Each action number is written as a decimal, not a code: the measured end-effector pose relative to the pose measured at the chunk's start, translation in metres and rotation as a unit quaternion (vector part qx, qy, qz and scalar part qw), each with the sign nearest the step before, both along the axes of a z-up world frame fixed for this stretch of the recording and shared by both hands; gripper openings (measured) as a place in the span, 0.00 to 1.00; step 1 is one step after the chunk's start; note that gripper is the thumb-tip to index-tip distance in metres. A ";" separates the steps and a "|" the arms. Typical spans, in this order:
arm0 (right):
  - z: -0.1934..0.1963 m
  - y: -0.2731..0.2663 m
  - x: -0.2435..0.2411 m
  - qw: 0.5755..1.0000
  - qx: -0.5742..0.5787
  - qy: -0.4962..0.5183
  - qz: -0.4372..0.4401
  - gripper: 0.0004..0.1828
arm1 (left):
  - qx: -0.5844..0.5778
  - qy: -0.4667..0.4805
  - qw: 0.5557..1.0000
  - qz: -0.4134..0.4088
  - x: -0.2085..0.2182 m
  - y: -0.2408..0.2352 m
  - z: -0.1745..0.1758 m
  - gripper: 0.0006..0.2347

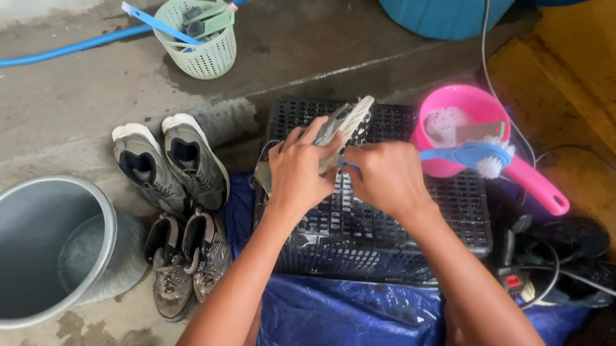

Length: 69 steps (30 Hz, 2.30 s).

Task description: The person scrubs a white sneaker with a blue brush and soapy water. They repeatedly dip the brush into a pink container of soapy water and scrub the shoe's upper and sole while holding it on a black crate.

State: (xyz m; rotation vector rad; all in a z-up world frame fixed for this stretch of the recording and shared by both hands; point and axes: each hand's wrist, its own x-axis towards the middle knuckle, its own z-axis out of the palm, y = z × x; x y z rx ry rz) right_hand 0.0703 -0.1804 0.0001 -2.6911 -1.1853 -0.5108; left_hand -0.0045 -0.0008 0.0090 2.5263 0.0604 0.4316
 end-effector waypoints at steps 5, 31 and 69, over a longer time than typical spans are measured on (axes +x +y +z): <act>-0.006 -0.009 0.018 0.999 0.032 0.022 -0.013 0.06 | 0.012 0.007 1.000 0.000 0.004 0.001 -0.012 0.25; -0.018 0.008 -0.008 0.911 0.237 0.269 -0.201 0.09 | -0.036 0.088 0.995 -0.044 0.000 0.019 0.009 0.36; 0.021 -0.010 0.004 0.917 0.262 0.236 -0.186 0.16 | -0.263 -0.184 0.940 -0.113 0.060 0.001 0.021 0.43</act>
